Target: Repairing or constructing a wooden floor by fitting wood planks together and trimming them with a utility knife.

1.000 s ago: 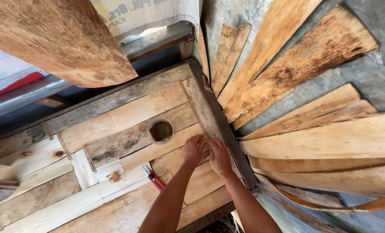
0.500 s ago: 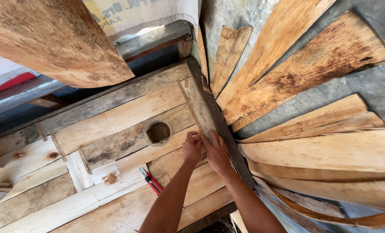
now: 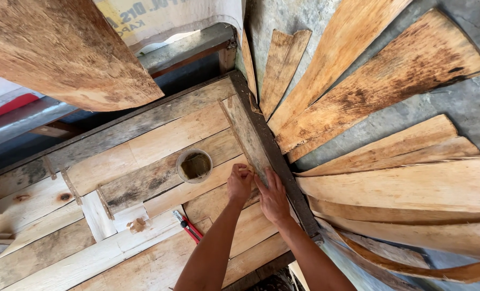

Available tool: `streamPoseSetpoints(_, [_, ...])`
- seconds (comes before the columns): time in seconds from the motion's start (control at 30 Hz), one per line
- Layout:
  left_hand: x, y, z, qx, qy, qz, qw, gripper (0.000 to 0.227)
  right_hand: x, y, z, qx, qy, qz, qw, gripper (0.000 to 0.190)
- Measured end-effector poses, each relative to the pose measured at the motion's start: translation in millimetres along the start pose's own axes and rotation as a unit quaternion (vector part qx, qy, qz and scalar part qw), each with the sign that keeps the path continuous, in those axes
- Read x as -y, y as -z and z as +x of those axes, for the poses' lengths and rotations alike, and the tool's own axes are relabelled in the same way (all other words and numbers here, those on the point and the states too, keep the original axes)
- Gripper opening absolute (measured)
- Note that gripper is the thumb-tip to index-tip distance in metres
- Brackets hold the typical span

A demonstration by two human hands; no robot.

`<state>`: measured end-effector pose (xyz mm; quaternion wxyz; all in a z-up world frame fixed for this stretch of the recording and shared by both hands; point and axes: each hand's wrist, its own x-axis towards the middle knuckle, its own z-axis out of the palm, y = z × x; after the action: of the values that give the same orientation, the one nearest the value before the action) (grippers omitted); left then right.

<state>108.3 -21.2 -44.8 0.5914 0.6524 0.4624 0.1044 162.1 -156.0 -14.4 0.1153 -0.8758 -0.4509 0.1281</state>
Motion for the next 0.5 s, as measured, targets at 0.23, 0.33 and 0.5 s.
streamPoseSetpoints(0.23, [-6,2,-2,-0.010,0.026,-0.004,1.000,0.036,3,0,-2,0.029,-0.018,-0.013,0.999,0.073])
streamPoseSetpoints(0.33, [11,-2,2,-0.016,0.004,-0.021,1.000,0.037,5,4,-3,0.025,-0.019,0.015,0.999,0.076])
streamPoseSetpoints(0.5, [17,-5,7,-0.021,0.015,-0.066,0.997,0.036,10,5,1,-0.041,-0.017,0.071,0.997,0.062])
